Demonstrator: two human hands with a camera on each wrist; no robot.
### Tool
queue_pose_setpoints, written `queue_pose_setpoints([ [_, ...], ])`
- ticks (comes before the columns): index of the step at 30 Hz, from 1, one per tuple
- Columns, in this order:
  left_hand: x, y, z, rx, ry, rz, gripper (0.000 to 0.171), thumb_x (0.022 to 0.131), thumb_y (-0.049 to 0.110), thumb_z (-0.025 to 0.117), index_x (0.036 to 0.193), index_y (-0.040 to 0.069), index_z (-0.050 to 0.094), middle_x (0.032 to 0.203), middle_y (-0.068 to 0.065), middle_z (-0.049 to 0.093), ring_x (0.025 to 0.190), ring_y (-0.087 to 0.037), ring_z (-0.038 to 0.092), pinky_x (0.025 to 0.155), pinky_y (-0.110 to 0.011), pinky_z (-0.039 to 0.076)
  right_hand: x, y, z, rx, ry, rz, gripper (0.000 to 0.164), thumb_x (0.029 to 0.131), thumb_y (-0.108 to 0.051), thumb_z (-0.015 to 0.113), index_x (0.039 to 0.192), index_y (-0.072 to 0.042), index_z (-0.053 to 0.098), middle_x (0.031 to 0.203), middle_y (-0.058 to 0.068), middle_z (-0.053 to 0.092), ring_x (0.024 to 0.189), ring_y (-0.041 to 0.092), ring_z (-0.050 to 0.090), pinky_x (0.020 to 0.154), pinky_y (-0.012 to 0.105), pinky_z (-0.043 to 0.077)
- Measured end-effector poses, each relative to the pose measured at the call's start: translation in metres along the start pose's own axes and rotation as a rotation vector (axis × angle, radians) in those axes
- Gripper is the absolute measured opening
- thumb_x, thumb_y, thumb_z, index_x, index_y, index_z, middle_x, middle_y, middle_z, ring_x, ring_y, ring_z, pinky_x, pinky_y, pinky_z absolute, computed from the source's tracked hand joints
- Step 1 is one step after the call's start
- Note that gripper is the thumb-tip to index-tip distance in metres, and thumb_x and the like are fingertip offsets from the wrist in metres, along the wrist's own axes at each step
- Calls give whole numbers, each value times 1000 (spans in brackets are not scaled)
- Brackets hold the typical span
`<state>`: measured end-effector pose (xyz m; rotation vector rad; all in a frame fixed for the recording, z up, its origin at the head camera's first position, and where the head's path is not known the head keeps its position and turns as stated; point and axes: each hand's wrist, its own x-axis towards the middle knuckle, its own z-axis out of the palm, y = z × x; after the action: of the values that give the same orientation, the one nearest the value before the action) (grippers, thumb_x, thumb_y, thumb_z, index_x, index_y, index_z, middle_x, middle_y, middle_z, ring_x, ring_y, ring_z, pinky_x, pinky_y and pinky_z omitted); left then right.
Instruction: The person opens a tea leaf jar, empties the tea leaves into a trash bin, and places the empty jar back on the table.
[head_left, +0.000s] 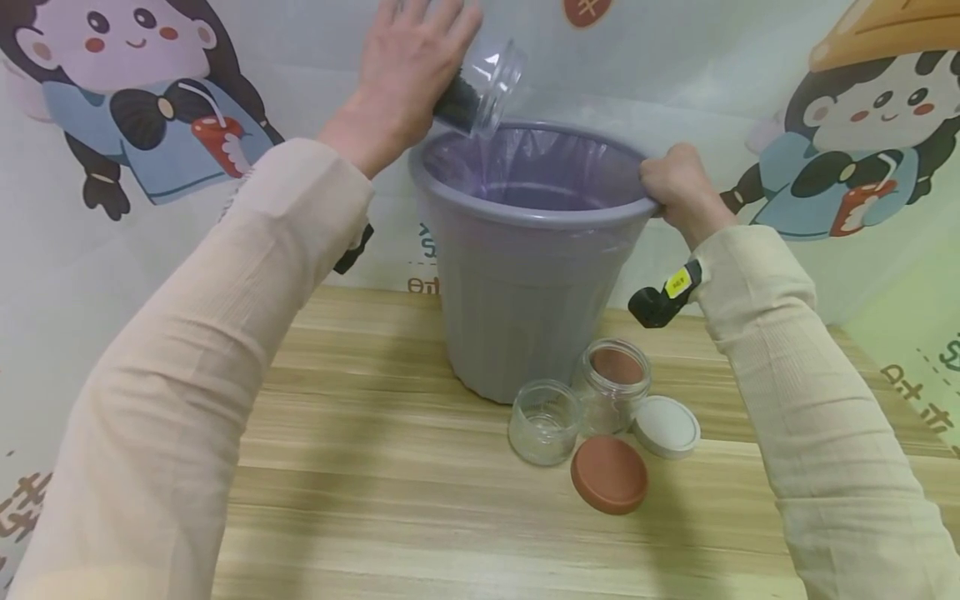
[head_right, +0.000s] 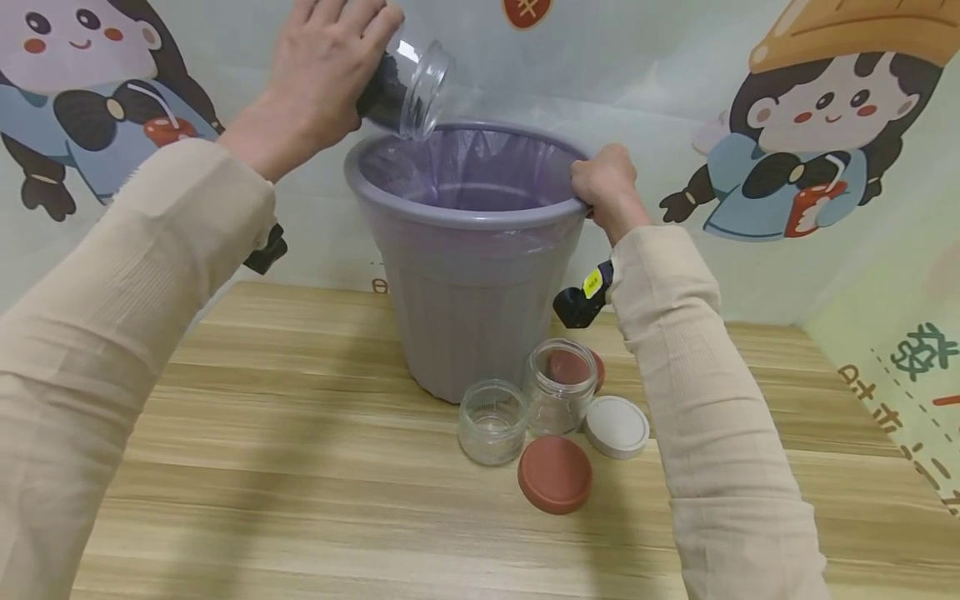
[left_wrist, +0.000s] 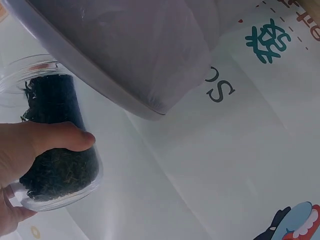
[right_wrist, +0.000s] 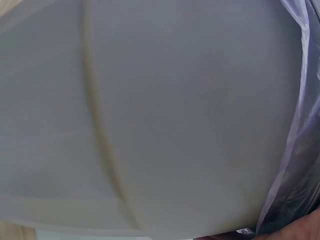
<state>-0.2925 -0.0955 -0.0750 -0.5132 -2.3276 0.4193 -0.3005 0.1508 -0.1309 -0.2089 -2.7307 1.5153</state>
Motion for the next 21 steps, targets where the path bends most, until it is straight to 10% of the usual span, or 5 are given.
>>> queue_pose_setpoints([
  [21,6,3,1,103,125,53,67,64,-15,51,125,5,34,140,-14,28,128,-32,24,106,-43,16,0,2,1,-31,2,-25,58,87,-4,25,138,8,2,133,17,21,80,15,39,52,14,42],
])
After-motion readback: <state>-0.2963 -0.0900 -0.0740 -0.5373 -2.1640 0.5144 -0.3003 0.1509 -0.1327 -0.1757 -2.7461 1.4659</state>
